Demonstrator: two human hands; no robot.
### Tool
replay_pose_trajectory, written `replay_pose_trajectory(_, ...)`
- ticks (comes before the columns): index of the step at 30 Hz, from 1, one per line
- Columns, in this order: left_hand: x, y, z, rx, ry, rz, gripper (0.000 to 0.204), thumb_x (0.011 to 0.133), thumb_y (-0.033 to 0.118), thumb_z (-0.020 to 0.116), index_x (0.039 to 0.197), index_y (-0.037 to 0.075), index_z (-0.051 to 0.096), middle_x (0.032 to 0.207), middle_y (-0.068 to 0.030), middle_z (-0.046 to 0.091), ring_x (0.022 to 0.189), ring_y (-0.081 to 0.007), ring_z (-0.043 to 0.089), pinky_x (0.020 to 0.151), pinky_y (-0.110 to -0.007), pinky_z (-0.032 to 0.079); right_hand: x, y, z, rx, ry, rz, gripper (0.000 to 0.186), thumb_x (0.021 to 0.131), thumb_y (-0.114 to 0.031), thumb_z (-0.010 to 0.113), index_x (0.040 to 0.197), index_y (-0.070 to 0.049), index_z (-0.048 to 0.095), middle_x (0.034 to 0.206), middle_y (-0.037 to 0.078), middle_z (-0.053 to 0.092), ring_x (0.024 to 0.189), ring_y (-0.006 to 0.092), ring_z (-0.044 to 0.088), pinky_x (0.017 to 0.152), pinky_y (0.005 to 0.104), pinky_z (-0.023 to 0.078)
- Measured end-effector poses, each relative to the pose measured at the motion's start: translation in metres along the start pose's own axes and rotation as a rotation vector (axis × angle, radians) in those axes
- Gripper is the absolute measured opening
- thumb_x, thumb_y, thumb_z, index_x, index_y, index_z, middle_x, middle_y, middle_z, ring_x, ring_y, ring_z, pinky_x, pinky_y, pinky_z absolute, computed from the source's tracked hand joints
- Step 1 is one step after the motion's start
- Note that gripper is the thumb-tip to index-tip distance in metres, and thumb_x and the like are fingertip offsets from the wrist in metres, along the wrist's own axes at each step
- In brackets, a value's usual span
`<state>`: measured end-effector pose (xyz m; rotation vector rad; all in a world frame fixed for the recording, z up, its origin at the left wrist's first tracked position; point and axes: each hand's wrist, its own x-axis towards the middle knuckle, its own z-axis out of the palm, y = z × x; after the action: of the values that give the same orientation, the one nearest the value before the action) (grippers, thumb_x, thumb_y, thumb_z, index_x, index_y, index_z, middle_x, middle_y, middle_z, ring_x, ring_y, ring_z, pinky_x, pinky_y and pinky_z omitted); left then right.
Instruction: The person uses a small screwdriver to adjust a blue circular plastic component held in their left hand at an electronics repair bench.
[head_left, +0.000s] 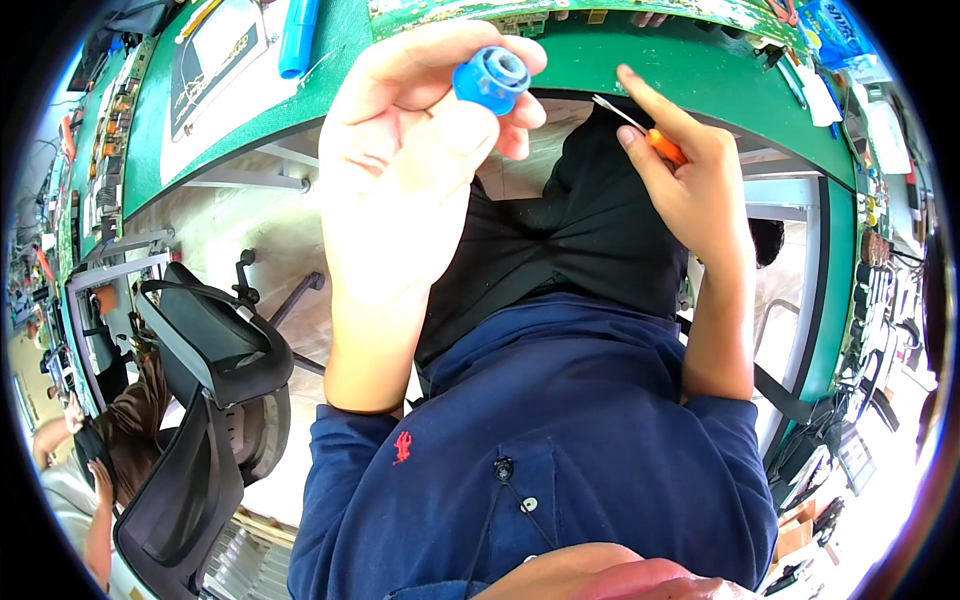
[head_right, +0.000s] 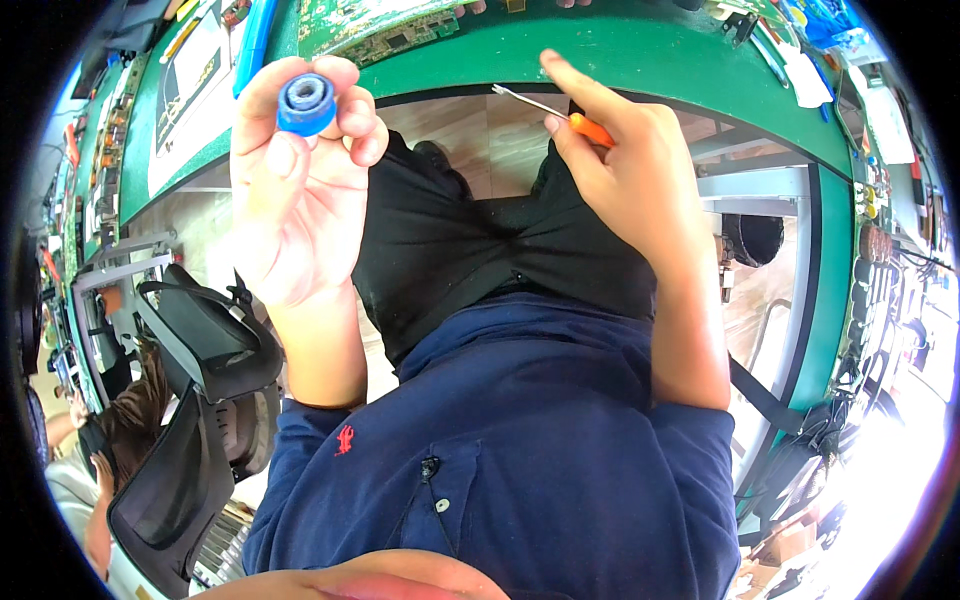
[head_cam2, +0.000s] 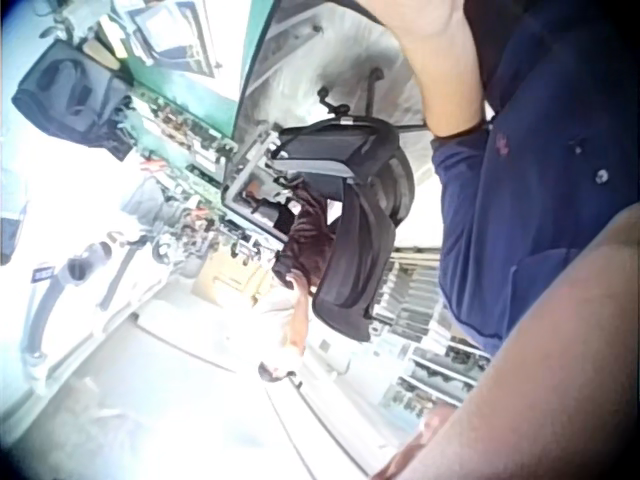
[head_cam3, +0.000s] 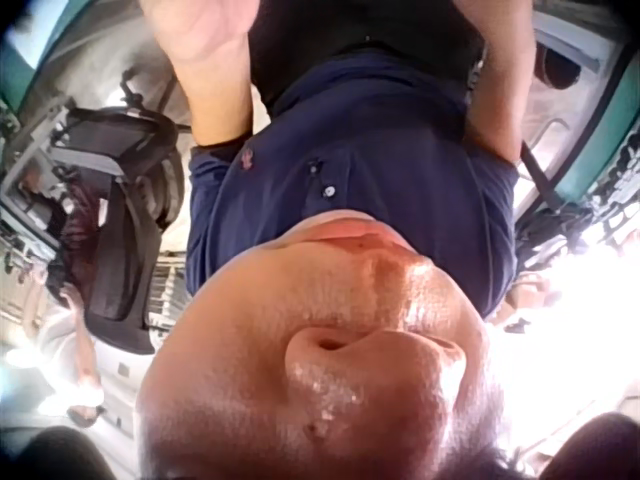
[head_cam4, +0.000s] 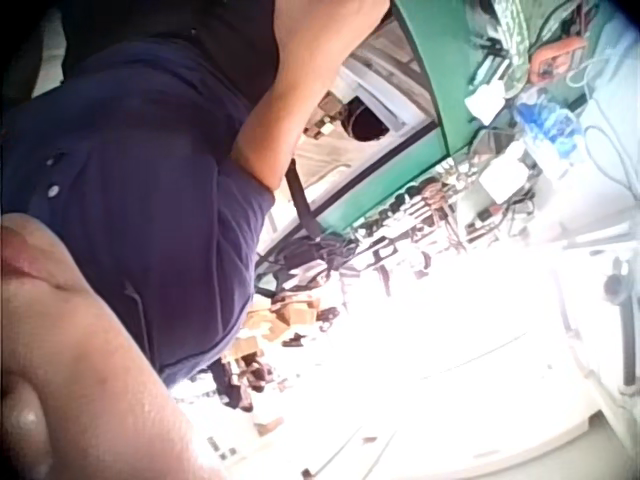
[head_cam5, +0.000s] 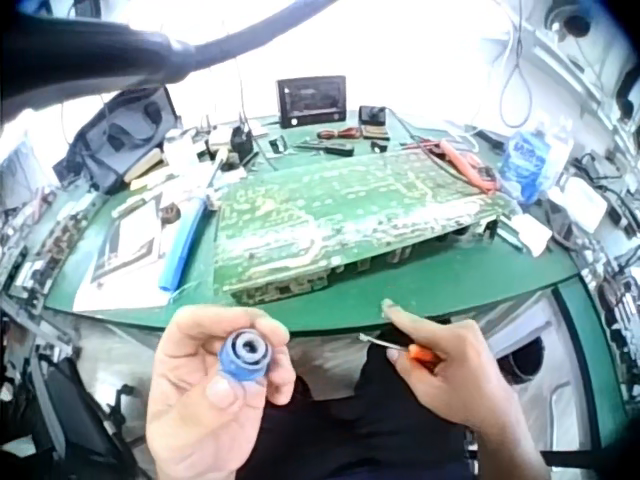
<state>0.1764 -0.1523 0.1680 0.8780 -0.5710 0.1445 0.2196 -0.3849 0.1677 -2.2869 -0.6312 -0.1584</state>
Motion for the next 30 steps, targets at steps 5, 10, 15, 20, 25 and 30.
replay_pose_trajectory(5, 0.0, 0.005, 0.003, -0.038, 0.001, 0.001, 0.044, 0.094, 0.017, 0.055, 0.134, 0.003, 0.046, 0.125, -0.0193, 0.054, 0.098, -0.0222, 0.052, 0.078, -0.033, 0.042, -0.003, 0.001, 0.004, 0.103, 0.038, -0.073, 0.039, 0.082, -0.003, 0.066, 0.121, -0.011, 0.064, 0.061, 0.009, 0.05, 0.052, 0.0171, 0.036, 0.053, 0.0253, 0.037)
replay_pose_trajectory(10, 0.002, 0.003, 0.009, -0.08, 0.043, -0.051, 0.043, 0.096, 0.017, 0.05, 0.135, 0.0, 0.043, 0.124, -0.0216, 0.054, 0.096, -0.0212, 0.053, 0.075, -0.032, 0.045, -0.001, -0.009, 0.004, 0.045, 0.043, 0.044, 0.032, 0.084, -0.006, 0.067, 0.115, -0.008, 0.066, 0.064, 0.009, 0.053, 0.055, 0.0137, 0.04, 0.055, 0.0239, 0.039)
replay_pose_trajectory(15, 0.002, -0.006, -0.001, -0.174, -0.059, -0.082, 0.039, 0.097, 0.014, 0.051, 0.132, -0.003, 0.045, 0.124, -0.0256, 0.053, 0.095, -0.0221, 0.057, 0.074, -0.033, 0.048, 0.001, -0.017, 0.002, 0.194, 0.165, 0.086, 0.023, 0.093, -0.015, 0.062, 0.112, -0.003, 0.066, 0.075, -0.001, 0.06, 0.065, 0.006, 0.047, 0.061, 0.0202, 0.04)
replay_pose_trajectory(20, -0.002, -0.009, -0.002, 0.007, 0.019, -0.015, 0.034, 0.093, 0.013, 0.058, 0.122, -0.002, 0.053, 0.116, -0.0206, 0.058, 0.097, -0.0257, 0.061, 0.075, -0.033, 0.05, 0.002, -0.027, -0.007, 0.547, 0.254, -0.057, 0.035, 0.099, -0.009, 0.041, 0.131, 0.001, 0.051, 0.093, 0.009, 0.063, 0.064, 0.0055, 0.044, 0.058, 0.0185, 0.037)
replay_pose_trajectory(25, -0.002, -0.005, -0.001, 0.031, 0.024, -0.046, 0.033, 0.091, 0.014, 0.062, 0.12, -0.002, 0.055, 0.112, -0.0176, 0.059, 0.096, -0.0256, 0.062, 0.073, -0.034, 0.051, -0.003, -0.03, -0.02, 0.77, 0.375, -0.177, 0.039, 0.094, -0.003, 0.04, 0.132, 0.006, 0.045, 0.101, 0.02, 0.064, 0.071, 0.0131, 0.055, 0.061, 0.0242, 0.045)
replay_pose_trajectory(30, -0.003, -0.001, 0.002, 0.105, 0.039, -0.021, 0.033, 0.091, 0.012, 0.062, 0.119, -0.003, 0.055, 0.111, -0.0173, 0.06, 0.097, -0.0248, 0.063, 0.072, -0.032, 0.053, 0.0, -0.04, -0.029, 1.029, 0.366, -0.198, 0.044, 0.093, -0.007, 0.042, 0.135, 0.007, 0.041, 0.093, 0.016, 0.06, 0.079, 0.0201, 0.058, 0.068, 0.0293, 0.048)
